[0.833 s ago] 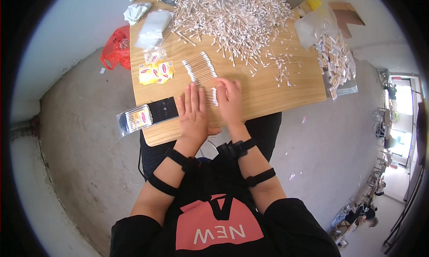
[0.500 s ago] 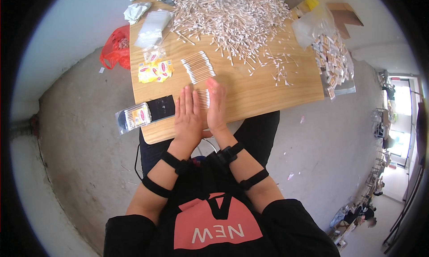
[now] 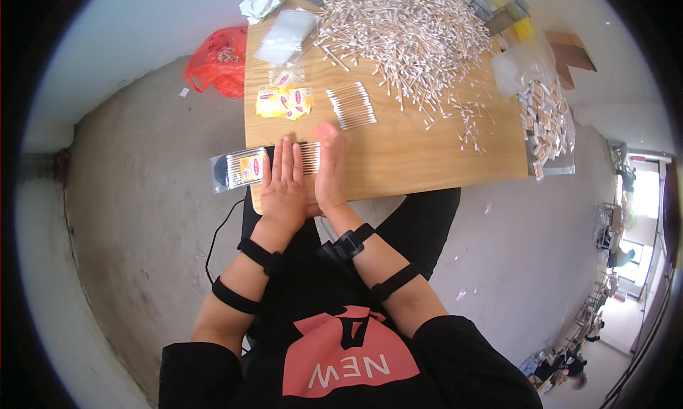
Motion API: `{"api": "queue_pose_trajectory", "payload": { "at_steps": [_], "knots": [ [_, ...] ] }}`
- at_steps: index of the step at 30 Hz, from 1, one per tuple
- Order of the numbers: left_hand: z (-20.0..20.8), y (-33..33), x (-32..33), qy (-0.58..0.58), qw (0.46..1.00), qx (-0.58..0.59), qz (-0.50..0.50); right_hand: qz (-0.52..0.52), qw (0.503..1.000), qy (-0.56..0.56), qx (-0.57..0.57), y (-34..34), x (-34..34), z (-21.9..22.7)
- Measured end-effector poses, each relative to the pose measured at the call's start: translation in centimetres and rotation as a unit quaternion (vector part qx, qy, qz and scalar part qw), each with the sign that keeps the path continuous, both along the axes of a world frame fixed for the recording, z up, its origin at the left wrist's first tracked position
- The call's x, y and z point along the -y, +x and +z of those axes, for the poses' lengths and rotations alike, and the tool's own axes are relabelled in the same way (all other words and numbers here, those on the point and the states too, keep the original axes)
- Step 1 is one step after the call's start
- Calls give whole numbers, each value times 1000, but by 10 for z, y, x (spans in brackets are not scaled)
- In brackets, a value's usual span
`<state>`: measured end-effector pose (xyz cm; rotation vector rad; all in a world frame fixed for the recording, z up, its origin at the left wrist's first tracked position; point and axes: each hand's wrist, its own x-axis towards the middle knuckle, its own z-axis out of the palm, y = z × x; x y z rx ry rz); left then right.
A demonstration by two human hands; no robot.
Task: Organizing a large pile of cotton swabs into rows and then placing them into small plastic bags.
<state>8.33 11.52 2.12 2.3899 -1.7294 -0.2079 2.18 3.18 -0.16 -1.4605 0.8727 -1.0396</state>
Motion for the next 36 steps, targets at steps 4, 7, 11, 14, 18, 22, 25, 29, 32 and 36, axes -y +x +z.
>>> {"api": "queue_pose_trajectory", "payload": {
  "at_steps": [4, 7, 11, 14, 18, 22, 25, 29, 32, 36],
  "knots": [
    [-12, 3, -5, 34, 999, 39, 0, -12, 999, -26, -33, 10, -8, 5],
    [-8, 3, -5, 56, 996, 64, 24, 1, 999, 34, 3, 10, -4, 1],
    [0, 2, -3, 49, 994, 96, 29, 1, 994, 94, 52, 9, 9, 0],
    [17, 4, -1, 93, 995, 4, 40, -16, 972, -137, -188, 5, 23, 14],
    [28, 4, 2, 151, 988, -6, 45, -35, 892, -314, -322, 18, 30, 25],
    [21, 5, -2, 125, 991, 8, 51, 9, 851, -388, -354, 27, 25, 9],
    [28, 12, -7, 18, 996, -39, 81, 8, 841, -398, -366, 28, 25, 5],
    [16, 54, -27, -197, 970, -22, 143, 15, 841, -389, -377, 26, 27, 8],
    [-15, 91, -45, -263, 919, -51, 290, 17, 840, -388, -380, 29, 26, 4],
    [-43, 112, -46, -269, 666, -568, 402, 12, 839, -400, -369, 31, 24, 7]
  ]
}}
